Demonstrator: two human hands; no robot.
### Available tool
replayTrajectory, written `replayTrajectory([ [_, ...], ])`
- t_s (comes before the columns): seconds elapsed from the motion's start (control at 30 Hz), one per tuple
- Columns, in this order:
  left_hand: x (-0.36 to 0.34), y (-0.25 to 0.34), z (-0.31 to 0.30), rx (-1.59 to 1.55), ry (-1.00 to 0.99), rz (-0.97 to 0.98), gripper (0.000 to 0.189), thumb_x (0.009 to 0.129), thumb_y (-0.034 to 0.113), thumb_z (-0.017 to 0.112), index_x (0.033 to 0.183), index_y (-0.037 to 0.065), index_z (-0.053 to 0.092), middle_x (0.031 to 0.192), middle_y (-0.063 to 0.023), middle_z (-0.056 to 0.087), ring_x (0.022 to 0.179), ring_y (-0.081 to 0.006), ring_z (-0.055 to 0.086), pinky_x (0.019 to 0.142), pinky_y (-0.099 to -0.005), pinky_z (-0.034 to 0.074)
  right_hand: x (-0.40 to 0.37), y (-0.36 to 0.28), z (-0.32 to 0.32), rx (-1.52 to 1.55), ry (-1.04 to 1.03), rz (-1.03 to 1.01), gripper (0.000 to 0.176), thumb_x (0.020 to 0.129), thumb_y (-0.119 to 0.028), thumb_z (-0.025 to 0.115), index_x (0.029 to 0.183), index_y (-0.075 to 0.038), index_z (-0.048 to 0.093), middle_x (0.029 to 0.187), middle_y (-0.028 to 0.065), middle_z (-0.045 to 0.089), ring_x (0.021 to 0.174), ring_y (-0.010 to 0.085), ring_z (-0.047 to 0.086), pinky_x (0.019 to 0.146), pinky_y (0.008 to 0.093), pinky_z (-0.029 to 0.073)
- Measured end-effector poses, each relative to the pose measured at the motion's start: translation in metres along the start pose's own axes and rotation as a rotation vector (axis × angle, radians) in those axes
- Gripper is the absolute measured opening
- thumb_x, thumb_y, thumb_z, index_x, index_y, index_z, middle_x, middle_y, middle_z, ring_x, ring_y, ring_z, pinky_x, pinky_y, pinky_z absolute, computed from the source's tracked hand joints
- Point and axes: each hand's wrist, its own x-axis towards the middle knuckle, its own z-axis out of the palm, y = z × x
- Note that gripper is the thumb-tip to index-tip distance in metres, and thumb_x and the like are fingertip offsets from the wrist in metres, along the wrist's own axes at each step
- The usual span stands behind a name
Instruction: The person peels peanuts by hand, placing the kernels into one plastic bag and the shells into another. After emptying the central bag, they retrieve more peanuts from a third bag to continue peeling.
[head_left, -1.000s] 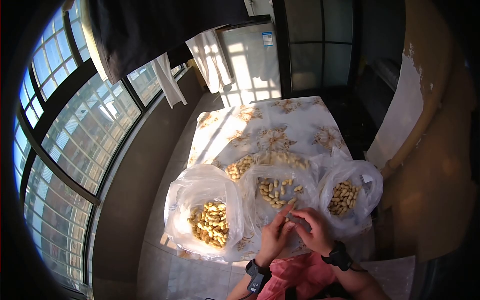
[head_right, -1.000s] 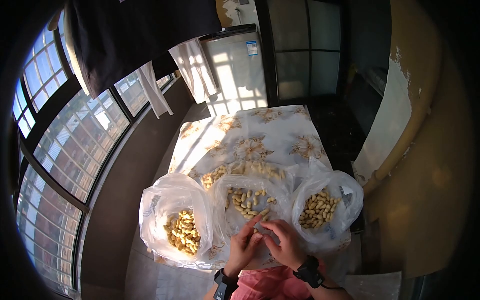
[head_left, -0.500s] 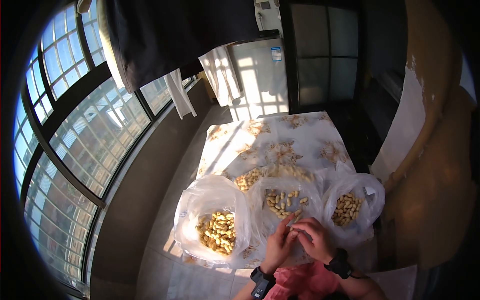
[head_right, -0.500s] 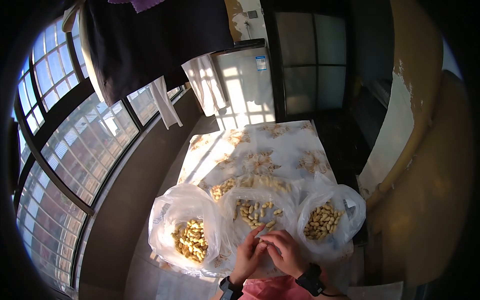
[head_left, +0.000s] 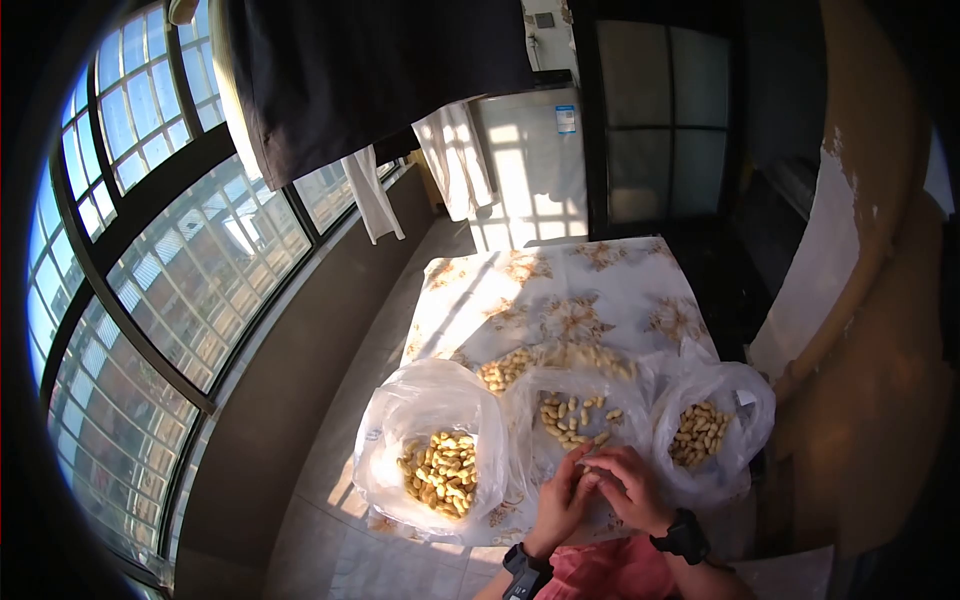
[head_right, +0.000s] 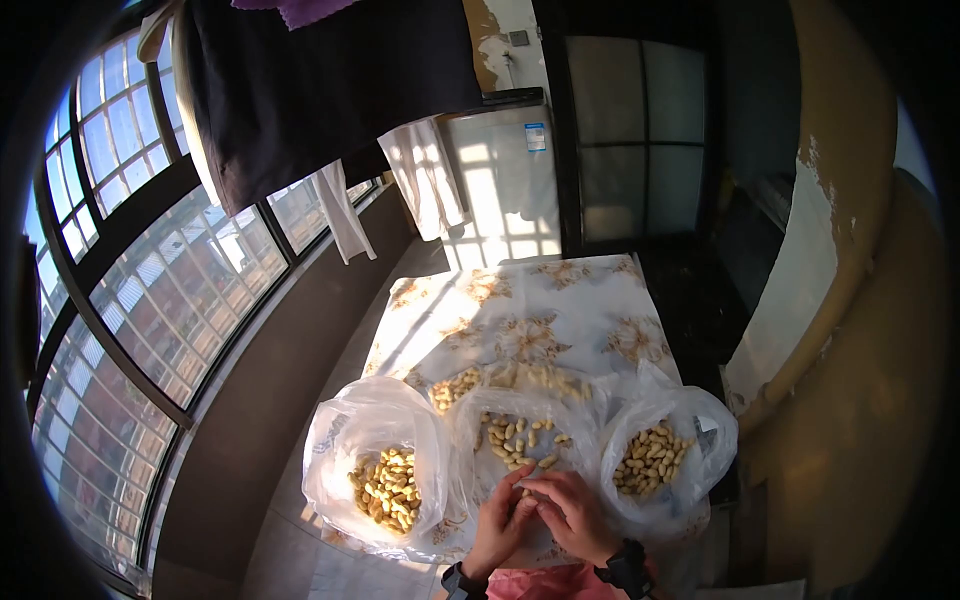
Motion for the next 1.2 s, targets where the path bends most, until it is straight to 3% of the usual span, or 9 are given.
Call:
replayTrajectory([
  [0.2,0.000,-0.003,0.001,-0.024,0.025,0.012,0.046,0.103,0.016,0.061,0.145,0.004,0.046,0.092,-0.0065,0.071,0.086,-0.0100,0.064,0.080,-0.0262,0.051,0.001,0.000,0.000,-0.022,-0.022,-0.027,0.035,0.090,-0.002,0.062,0.124,-0.009,0.063,0.120,0.0130,0.062,0.111,0.0342,0.058,0.096,0.0414,0.047],
  [0.47,0.001,0.001,0.000,0.037,0.033,0.038,0.038,0.102,0.015,0.061,0.137,0.003,0.054,0.084,-0.0034,0.067,0.080,-0.0100,0.063,0.076,-0.0259,0.051,-0.007,0.006,0.001,0.092,0.080,0.064,0.021,0.087,-0.007,0.071,0.105,-0.002,0.061,0.109,0.0123,0.065,0.103,0.0320,0.063,0.089,0.0393,0.050],
  [0.57,0.001,-0.005,0.001,0.049,0.053,0.060,0.039,0.100,0.021,0.064,0.135,0.007,0.056,0.083,-0.0080,0.070,0.075,-0.0164,0.067,0.073,-0.0309,0.052,-0.009,0.010,0.003,0.078,0.115,0.047,0.020,0.087,-0.008,0.072,0.104,-0.002,0.062,0.104,0.0116,0.067,0.098,0.0303,0.065,0.085,0.0374,0.051],
  [0.7,0.002,-0.007,0.005,-0.122,0.102,0.066,0.036,0.100,0.022,0.065,0.130,0.004,0.059,0.083,-0.0033,0.069,0.076,-0.0113,0.063,0.073,-0.0278,0.051,-0.008,0.007,0.001,0.150,0.153,0.118,0.018,0.089,-0.009,0.072,0.102,-0.001,0.063,0.097,0.0111,0.068,0.090,0.0251,0.066,0.081,0.0335,0.051],
  [0.8,0.003,-0.009,0.005,-0.159,0.108,0.083,0.036,0.096,0.012,0.070,0.128,0.002,0.060,0.080,0.0028,0.058,0.068,-0.0035,0.048,0.062,-0.0193,0.040,-0.010,0.012,0.003,0.213,0.173,0.145,0.016,0.090,-0.007,0.070,0.102,0.000,0.063,0.098,0.0109,0.068,0.091,0.0230,0.066,0.082,0.0328,0.051],
  [0.9,0.002,-0.002,0.005,-0.202,0.081,0.050,0.035,0.093,0.007,0.070,0.126,0.002,0.060,0.081,0.0042,0.056,0.068,-0.0009,0.046,0.059,-0.0170,0.035,-0.009,0.013,0.003,0.231,0.176,0.134,0.015,0.091,-0.007,0.069,0.103,0.000,0.062,0.099,0.0111,0.068,0.092,0.0225,0.066,0.083,0.0327,0.051],
  [0.97,0.000,0.000,0.005,-0.235,0.084,0.034,0.035,0.091,0.003,0.071,0.124,0.001,0.060,0.084,0.0053,0.055,0.069,-0.0003,0.046,0.059,-0.0164,0.036,-0.012,0.014,0.004,0.246,0.178,0.142,0.015,0.092,-0.006,0.068,0.103,0.000,0.062,0.100,0.0111,0.068,0.094,0.0219,0.066,0.085,0.0325,0.050],
  [1.03,-0.001,0.008,0.003,-0.232,0.039,-0.012,0.036,0.093,0.000,0.068,0.127,0.001,0.058,0.090,0.0037,0.055,0.079,-0.0026,0.049,0.070,-0.0171,0.039,-0.010,0.014,0.004,0.257,0.181,0.162,0.014,0.093,-0.006,0.067,0.104,0.000,0.061,0.101,0.0110,0.067,0.095,0.0212,0.065,0.085,0.0321,0.050],
  [1.2,0.000,0.001,0.003,-0.180,0.062,0.023,0.030,0.093,-0.001,0.067,0.121,0.001,0.059,0.090,0.0044,0.055,0.078,-0.0017,0.049,0.069,-0.0170,0.039,-0.011,0.015,0.005,0.266,0.188,0.189,0.015,0.094,-0.007,0.067,0.105,0.000,0.062,0.102,0.0107,0.068,0.094,0.0197,0.065,0.084,0.0311,0.051],
])
